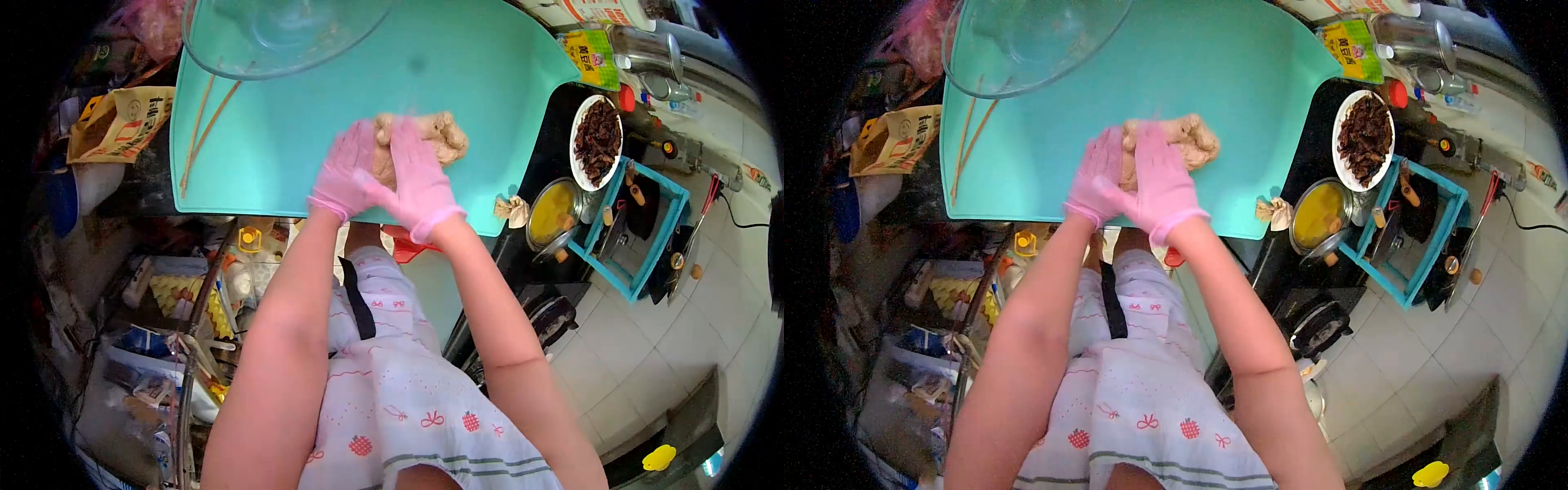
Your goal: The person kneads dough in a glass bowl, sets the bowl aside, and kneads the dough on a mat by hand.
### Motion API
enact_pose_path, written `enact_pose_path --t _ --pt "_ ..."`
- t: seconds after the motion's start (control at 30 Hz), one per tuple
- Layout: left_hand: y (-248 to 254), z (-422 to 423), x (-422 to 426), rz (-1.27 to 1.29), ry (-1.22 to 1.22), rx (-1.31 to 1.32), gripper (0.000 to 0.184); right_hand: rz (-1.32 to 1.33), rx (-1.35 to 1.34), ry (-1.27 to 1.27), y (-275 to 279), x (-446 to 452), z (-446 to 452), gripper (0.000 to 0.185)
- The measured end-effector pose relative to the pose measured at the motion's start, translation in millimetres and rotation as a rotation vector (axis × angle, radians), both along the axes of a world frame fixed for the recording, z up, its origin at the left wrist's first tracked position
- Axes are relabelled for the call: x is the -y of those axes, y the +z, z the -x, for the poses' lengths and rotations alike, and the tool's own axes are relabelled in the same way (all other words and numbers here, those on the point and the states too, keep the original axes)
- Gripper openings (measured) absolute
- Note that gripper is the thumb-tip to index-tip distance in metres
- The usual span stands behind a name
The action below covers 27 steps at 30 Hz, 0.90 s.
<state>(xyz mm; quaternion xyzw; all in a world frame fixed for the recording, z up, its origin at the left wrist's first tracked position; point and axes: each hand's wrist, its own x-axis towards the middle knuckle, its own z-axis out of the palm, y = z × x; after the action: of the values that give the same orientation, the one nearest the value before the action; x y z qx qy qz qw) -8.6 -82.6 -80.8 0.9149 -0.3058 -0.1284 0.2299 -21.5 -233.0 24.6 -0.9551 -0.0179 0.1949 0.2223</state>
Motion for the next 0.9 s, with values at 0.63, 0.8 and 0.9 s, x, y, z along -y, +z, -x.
enact_pose_path --t 0.63,0.8,0.9 --pt "7.9 -0.9 -1.0 0.046 0.034 0.084 0.102 0.086 0.153 0.115 3.7 -1.7 10.4 0.082" --pt "36.4 -2.3 -17.7 0.301 0.029 0.012 0.092 -0.19 0.317 -0.313 8.2 13.3 48.2 0.078" --pt "52.1 -24.1 -11.7 0.405 0.037 0.136 0.081 -0.42 0.251 -0.992 -17.1 44.0 58.2 0.06"
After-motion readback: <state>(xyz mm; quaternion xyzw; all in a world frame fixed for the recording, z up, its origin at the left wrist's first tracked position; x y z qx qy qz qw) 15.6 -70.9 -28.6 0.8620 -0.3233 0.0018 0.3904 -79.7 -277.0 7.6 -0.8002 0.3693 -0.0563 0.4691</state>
